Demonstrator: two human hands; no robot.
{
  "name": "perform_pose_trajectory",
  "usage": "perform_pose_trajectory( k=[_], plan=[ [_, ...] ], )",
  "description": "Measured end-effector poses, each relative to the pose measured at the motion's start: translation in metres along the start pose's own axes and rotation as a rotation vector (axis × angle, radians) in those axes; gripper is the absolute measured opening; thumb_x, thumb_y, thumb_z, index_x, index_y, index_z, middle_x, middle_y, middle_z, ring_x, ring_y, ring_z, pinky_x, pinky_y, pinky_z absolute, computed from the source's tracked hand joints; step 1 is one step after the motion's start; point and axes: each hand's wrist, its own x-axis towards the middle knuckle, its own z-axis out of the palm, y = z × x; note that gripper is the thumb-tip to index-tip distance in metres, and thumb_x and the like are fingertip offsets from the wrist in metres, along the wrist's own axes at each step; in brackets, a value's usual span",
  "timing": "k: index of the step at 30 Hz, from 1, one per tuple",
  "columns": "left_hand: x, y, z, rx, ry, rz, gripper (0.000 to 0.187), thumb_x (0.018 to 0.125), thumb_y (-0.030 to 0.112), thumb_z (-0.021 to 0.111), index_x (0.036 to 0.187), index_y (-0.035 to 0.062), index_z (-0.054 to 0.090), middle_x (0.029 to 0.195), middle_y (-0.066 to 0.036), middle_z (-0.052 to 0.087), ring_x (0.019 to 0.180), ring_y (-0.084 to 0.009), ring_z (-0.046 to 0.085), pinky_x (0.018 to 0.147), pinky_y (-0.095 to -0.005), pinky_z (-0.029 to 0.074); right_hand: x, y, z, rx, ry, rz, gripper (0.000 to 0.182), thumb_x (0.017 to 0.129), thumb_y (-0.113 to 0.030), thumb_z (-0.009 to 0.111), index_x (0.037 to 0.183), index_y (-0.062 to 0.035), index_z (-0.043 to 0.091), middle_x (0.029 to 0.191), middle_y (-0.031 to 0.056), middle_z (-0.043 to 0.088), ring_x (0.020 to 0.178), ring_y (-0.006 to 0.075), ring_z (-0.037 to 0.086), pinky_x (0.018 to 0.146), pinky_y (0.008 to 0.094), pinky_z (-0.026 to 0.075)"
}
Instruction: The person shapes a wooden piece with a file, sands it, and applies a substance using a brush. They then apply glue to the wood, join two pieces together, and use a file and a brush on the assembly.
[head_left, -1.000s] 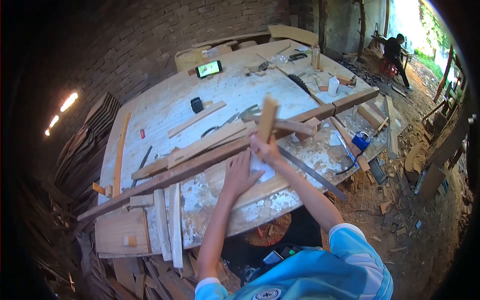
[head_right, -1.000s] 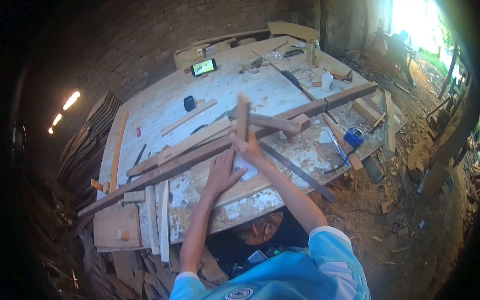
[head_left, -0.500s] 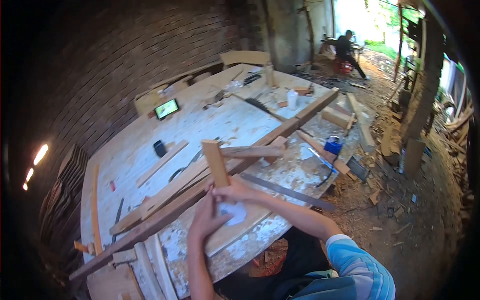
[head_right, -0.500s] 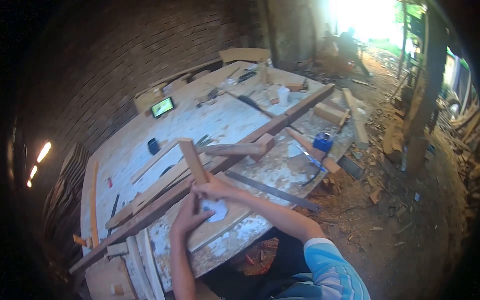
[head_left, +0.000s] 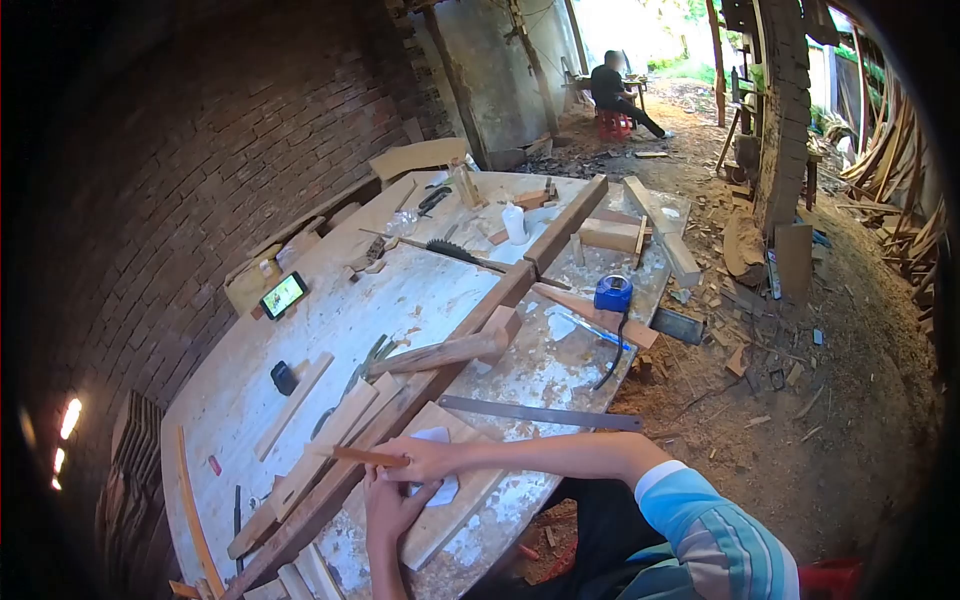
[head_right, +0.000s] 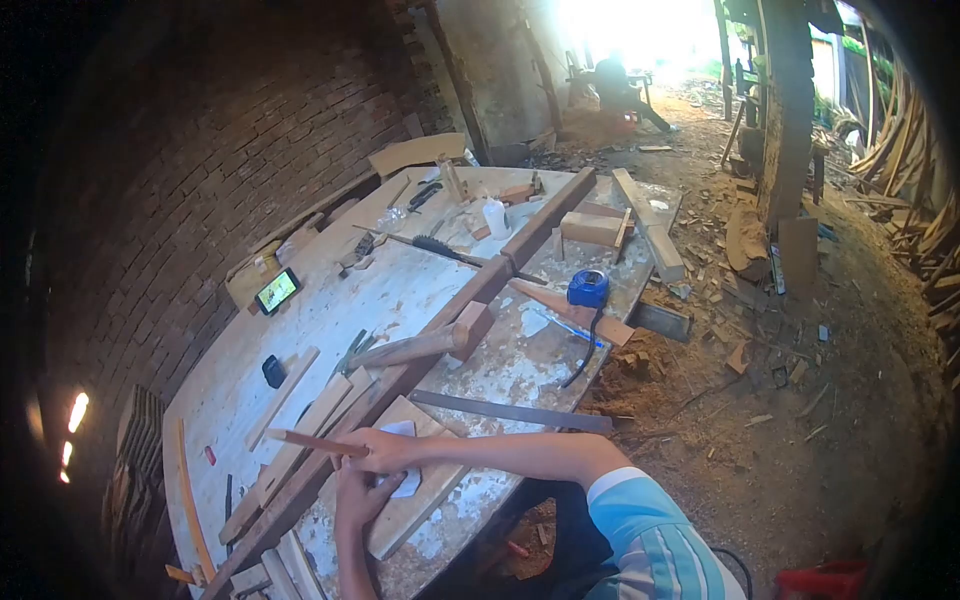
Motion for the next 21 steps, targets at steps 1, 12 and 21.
perform_pose_trajectory(
  k=[1, 12, 21],
  plan=[
    [-0.001, 0.006, -0.004, 0.006, 0.018, 0.008, 0.066, 0.067, 0.045, 0.071, 0.114, 0.0018, 0.056, 0.12, -0.02, 0.051, 0.118, -0.0369, 0.04, 0.101, -0.0447, 0.027, 0.0, -0.001, 0.0, 0.019, 0.004, 0.028, 0.022, 0.083, -0.015, 0.052, 0.099, -0.0002, 0.055, 0.091, 0.0086, 0.056, 0.089, 0.0167, 0.051, 0.083, 0.0326, 0.04],
    [0.001, -0.007, 0.002, -0.172, 0.015, -0.041, 0.067, 0.06, 0.038, 0.079, 0.112, 0.0026, 0.056, 0.115, -0.018, 0.052, 0.116, -0.0355, 0.042, 0.099, -0.0416, 0.031, -0.001, 0.007, -0.001, 0.054, 0.028, -0.007, 0.027, 0.085, -0.015, 0.056, 0.106, 0.0024, 0.057, 0.089, 0.0073, 0.062, 0.084, 0.0134, 0.054, 0.076, 0.0299, 0.044],
    [-0.022, 0.022, 0.012, -0.042, 0.33, 0.404, 0.016, 0.071, 0.011, 0.069, 0.085, 0.002, 0.065, 0.084, -0.011, 0.063, 0.081, -0.0282, 0.06, 0.077, -0.0363, 0.048, 0.001, 0.024, -0.006, 0.294, 0.175, 0.174, 0.01, 0.08, -0.011, 0.057, 0.088, -0.0067, 0.059, 0.071, -0.002, 0.054, 0.06, 0.006, 0.048, 0.053, 0.0218, 0.037]
  ],
)
